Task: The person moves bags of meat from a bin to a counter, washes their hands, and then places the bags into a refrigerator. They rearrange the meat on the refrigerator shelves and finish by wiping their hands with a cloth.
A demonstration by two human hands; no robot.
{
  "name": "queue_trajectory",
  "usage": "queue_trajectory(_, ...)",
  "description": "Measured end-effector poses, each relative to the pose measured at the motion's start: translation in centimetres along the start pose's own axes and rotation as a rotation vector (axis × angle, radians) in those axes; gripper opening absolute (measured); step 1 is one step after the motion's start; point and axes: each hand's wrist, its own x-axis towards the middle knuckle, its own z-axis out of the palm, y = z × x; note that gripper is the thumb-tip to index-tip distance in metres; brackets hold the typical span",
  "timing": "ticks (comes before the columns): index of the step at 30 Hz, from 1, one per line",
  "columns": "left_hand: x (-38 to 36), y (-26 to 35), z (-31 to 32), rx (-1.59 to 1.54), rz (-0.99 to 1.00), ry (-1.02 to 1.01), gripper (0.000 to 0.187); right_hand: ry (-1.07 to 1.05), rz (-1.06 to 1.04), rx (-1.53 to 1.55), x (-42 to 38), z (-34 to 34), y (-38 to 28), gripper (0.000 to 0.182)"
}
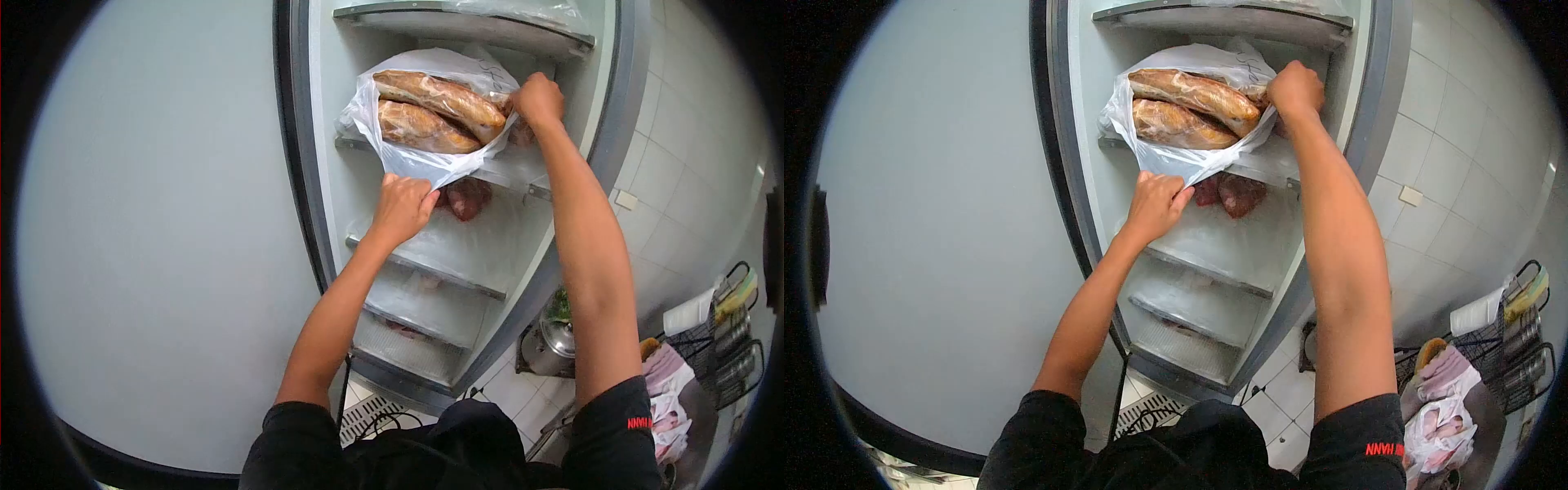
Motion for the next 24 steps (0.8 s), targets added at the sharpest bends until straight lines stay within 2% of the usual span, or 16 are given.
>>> queue_trajectory(3,0.1,0.8,-2.0,-0.075,-0.112,-0.057,0.029,0.076,-0.1,0.0,-1.6,0.7,-0.1,0.023)
queue_trajectory(4,0.4,1.4,-3.2,-0.12,-0.162,-0.086,0.031,0.246,-0.221,-0.024,-2.9,0.9,0.0,0.028)
queue_trajectory(6,2.1,2.5,-5.5,-0.215,-0.206,0.146,0.032,0.409,-0.477,0.256,-5.4,0.5,0.1,0.032)
queue_trajectory(8,3.3,3.5,-7.0,-0.355,-0.269,0.323,0.028,0.3,-0.501,0.397,-8.2,1.0,-0.3,0.035)
queue_trajectory(9,4.3,3.3,-6.7,-0.37,-0.257,0.344,0.029,0.239,-0.504,0.466,-9.3,1.4,-0.4,0.037)
queue_trajectory(11,6.3,2.7,-6.0,-0.404,-0.227,0.394,0.037,0.263,-0.505,0.41,-10.6,2.9,0.1,0.042)
queue_trajectory(15,7.9,-0.3,-2.1,-0.126,-0.289,0.403,0.059,0.28,-0.482,0.368,-9.7,3.4,-0.3,0.05)
queue_trajectory(17,7.6,-1.0,-0.3,0.033,-0.27,0.439,0.066,0.192,-0.464,0.501,-8.5,3.2,-0.1,0.047)
queue_trajectory(18,7.3,-0.9,0.3,-0.026,-0.271,0.438,0.069,0.147,-0.459,0.567,-8.1,3.1,0.0,0.045)
queue_trajectory(21,6.6,-0.3,1.1,0.035,-0.241,0.45,0.07,0.234,-0.518,0.532,-8.0,2.5,-0.8,0.042)
queue_trajectory(24,6.0,-0.7,1.3,-0.024,-0.274,0.463,0.069,0.279,-0.696,0.485,-8.1,1.2,-4.0,0.04)
